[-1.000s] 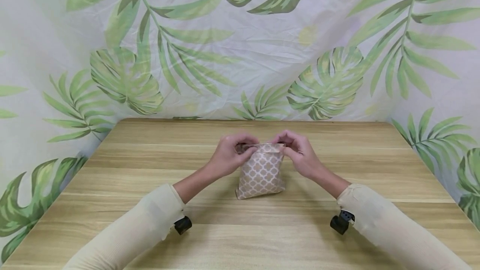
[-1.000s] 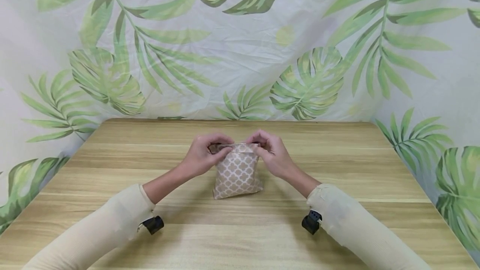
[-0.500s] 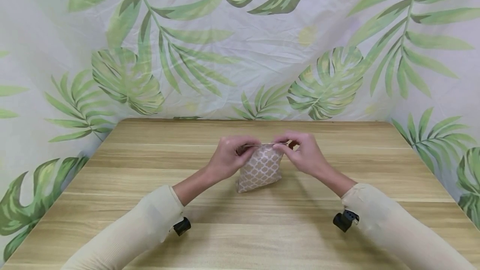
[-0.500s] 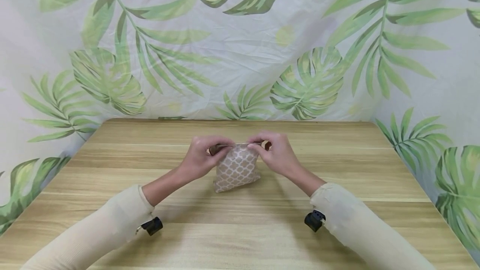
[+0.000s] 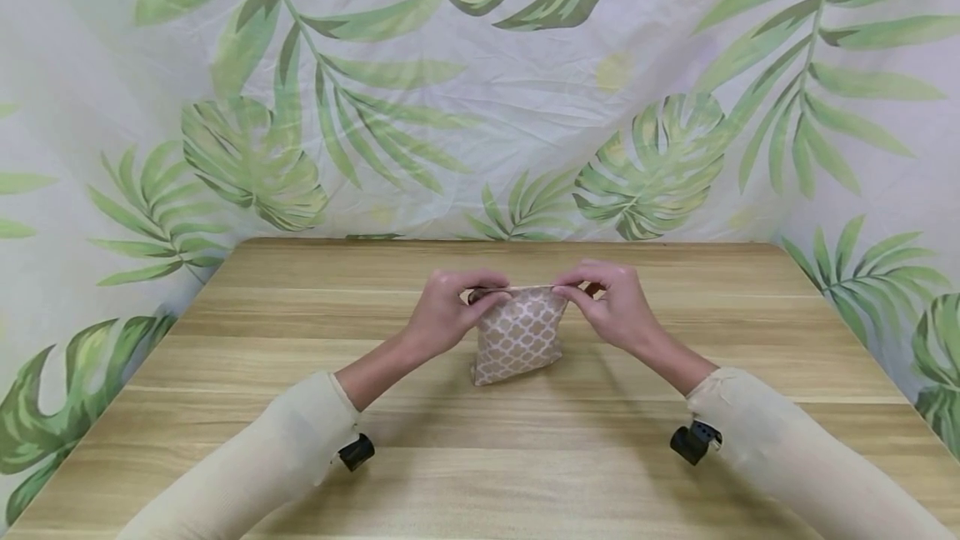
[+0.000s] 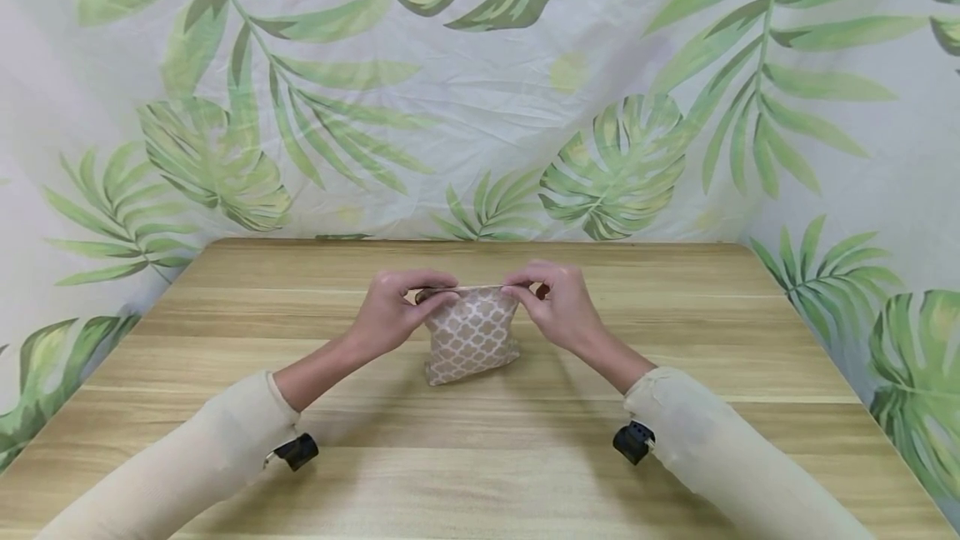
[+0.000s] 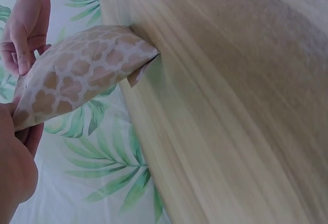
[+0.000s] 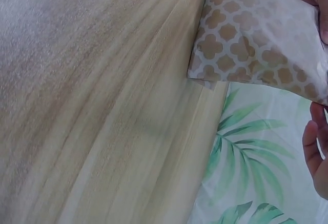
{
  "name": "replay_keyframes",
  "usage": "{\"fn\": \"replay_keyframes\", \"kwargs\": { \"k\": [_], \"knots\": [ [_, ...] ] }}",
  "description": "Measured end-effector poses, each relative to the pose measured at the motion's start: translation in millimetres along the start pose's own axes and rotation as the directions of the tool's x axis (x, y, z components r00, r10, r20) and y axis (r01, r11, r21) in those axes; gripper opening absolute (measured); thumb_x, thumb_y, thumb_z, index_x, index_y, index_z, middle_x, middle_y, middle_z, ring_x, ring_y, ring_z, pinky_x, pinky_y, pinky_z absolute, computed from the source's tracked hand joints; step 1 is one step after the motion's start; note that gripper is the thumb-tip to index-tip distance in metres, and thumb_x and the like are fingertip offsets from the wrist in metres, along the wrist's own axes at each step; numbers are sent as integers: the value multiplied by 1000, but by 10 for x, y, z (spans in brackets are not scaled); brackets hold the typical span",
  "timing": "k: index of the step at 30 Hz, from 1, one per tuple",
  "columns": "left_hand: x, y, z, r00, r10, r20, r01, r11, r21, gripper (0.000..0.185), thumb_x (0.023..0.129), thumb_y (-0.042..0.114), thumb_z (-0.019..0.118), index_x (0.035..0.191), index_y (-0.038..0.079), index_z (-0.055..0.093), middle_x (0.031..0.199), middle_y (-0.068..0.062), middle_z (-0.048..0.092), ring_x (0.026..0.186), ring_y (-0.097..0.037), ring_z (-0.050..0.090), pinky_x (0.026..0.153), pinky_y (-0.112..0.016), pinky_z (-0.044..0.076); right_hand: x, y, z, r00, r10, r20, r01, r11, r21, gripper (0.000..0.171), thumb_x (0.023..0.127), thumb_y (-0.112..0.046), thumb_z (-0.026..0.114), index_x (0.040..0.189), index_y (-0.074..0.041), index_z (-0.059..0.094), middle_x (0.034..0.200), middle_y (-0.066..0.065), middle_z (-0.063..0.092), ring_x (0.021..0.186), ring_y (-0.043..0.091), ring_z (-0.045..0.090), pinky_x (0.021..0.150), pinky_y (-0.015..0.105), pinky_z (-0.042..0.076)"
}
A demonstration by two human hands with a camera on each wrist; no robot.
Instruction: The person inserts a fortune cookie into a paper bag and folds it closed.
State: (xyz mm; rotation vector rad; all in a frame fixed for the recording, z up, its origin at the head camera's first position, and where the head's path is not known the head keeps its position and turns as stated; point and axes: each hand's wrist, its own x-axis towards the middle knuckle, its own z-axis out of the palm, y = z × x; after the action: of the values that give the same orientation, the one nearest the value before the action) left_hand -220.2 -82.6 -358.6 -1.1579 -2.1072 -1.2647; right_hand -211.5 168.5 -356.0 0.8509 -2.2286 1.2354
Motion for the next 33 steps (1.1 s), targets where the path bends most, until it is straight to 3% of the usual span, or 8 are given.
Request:
{"fn": "replay_keyframes", "kwargs": {
  "k": [8,18,24,29,33],
  "knots": [
    [10,-3,-121,996,-24,89,24,1000,9,11,87,-6,79,97,-3,78,93,-12,78,80,-19,75,70,-31,61,-5,10,5,999,36,-18,-35,999,39,9,85,9,79,87,0,81,82,10,76,69,14,67,59,20,53],
    [8,-28,-181,988,-57,143,49,997,64,19,89,-11,73,107,-6,78,102,-16,78,88,-23,76,72,-30,60,-16,15,-11,994,111,-12,-110,992,60,7,88,7,76,90,1,78,81,10,76,66,7,62,54,24,51],
    [48,26,-148,985,-44,166,15,985,173,16,89,-8,75,104,-2,78,95,-11,78,74,-15,69,66,-25,56,-17,14,-9,994,103,-27,-102,993,60,6,87,6,79,87,0,78,80,9,77,61,11,61,53,20,49],
    [141,127,-42,986,-23,167,-30,950,311,14,88,-6,78,99,2,78,90,-6,76,70,-12,63,65,-23,54,-15,24,-13,994,100,-41,-97,994,54,7,86,6,80,86,-1,78,79,8,77,58,14,59,51,19,47],
    [258,185,57,982,-50,182,-21,928,371,8,90,2,79,97,4,80,92,-6,78,74,-14,69,68,-26,57,-6,35,-11,995,90,-46,-87,994,61,8,86,6,80,86,-2,78,80,9,77,59,17,61,52,18,48]
  ]
}}
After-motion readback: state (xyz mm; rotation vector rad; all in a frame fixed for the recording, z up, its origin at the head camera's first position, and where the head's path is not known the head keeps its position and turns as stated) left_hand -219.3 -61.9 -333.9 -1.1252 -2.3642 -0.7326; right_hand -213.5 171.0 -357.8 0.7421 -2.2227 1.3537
